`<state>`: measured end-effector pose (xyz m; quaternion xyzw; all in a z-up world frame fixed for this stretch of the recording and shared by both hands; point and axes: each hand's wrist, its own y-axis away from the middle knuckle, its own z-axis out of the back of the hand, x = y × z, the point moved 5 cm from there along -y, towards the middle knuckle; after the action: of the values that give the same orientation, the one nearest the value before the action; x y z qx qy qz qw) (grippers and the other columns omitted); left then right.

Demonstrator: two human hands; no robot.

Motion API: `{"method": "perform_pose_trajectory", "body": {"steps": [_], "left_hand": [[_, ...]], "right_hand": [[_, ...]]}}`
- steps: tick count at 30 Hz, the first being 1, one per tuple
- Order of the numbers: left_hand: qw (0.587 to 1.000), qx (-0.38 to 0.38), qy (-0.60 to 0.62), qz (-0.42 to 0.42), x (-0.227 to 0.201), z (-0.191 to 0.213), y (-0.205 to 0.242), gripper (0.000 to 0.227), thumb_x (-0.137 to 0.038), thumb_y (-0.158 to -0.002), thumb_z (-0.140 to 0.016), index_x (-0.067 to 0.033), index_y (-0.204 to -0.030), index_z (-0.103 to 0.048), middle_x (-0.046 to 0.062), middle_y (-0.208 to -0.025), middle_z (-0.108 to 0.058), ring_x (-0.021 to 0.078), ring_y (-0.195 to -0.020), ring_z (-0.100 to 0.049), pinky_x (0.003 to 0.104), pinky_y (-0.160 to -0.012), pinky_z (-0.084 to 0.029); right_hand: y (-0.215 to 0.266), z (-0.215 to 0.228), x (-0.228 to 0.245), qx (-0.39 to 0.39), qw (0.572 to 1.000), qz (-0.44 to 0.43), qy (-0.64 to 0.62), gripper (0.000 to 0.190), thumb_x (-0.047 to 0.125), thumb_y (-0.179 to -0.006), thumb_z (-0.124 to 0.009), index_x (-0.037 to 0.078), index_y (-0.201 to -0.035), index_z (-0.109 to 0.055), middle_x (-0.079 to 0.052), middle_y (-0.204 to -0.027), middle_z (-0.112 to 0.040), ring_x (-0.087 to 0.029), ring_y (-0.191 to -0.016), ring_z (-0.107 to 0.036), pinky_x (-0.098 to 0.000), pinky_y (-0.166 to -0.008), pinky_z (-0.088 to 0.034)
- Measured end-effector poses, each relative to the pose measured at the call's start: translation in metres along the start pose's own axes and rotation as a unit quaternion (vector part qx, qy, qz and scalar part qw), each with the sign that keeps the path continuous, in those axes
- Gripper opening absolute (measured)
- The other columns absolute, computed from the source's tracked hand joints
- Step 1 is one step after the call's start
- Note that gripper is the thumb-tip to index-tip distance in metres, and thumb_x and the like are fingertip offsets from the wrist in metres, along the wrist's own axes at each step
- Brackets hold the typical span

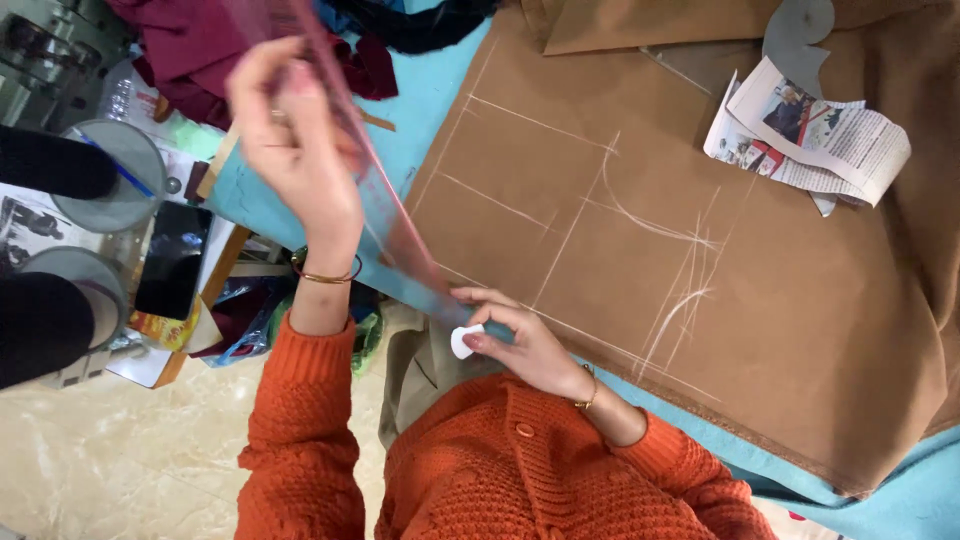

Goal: The person marks lines on a large piece of brown fabric using a white chalk and a clear ruler. After completing the markings, the person uses a pair of scissors to cut the fabric along the drawn lines.

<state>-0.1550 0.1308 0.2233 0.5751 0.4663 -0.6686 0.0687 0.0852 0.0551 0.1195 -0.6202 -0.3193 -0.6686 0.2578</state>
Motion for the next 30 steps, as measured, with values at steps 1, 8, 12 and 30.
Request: {"method": "perform_pose_trajectory", "body": {"steps": [1,8,12,30], "left_hand": [[1.0,0.0,0.0,-0.001,0.005,0.0,0.001,0.016,-0.022,-0.111,-0.053,-0.012,-0.122,-0.059,-0.001,-0.117,-0.061,0.0041,-0.053,-0.039,0.019,-0.042,-0.03],[0.983,-0.018,0.06,0.171,0.082,0.026,0.055,0.017,-0.032,-0.109,-0.047,-0.0154,-0.11,-0.045,0.007,-0.079,-0.061,0.0167,-0.068,-0.063,0.027,-0.077,-0.052],[0.887,0.088,0.062,0.449,0.147,0.062,0.095,0.014,-0.021,-0.103,-0.058,-0.0076,-0.109,-0.056,0.016,-0.108,-0.072,0.0216,-0.098,-0.069,0.032,-0.086,-0.054],[0.877,0.124,0.017,0.464,0.261,0.088,0.073,0.023,0.0,-0.088,-0.074,-0.003,-0.108,-0.064,0.017,-0.089,-0.073,0.0246,-0.077,-0.078,0.031,-0.067,-0.066]], "right_hand": [[-0.002,-0.001,-0.005,0.0,1.0,0.001,0.0,0.01,0.021,-0.101,-0.062,0.013,-0.096,-0.064,-0.013,-0.149,-0.055,-0.026,-0.141,-0.051,-0.0406,-0.116,-0.039],[0.005,0.072,-0.069,-0.231,0.94,0.021,0.25,0.007,0.014,-0.094,-0.073,0.012,-0.101,-0.072,-0.008,-0.093,-0.066,-0.027,-0.098,-0.064,-0.0387,-0.094,-0.048],[0.033,0.135,-0.093,-0.288,0.909,-0.05,0.296,0.012,0.013,-0.093,-0.075,0.01,-0.104,-0.073,-0.012,-0.093,-0.069,-0.029,-0.094,-0.066,-0.0416,-0.091,-0.05],[-0.008,0.133,-0.062,-0.399,0.859,-0.093,0.307,0.007,0.017,-0.097,-0.077,0.012,-0.101,-0.077,-0.008,-0.077,-0.072,-0.022,-0.071,-0.068,-0.0352,-0.07,-0.054]]}}
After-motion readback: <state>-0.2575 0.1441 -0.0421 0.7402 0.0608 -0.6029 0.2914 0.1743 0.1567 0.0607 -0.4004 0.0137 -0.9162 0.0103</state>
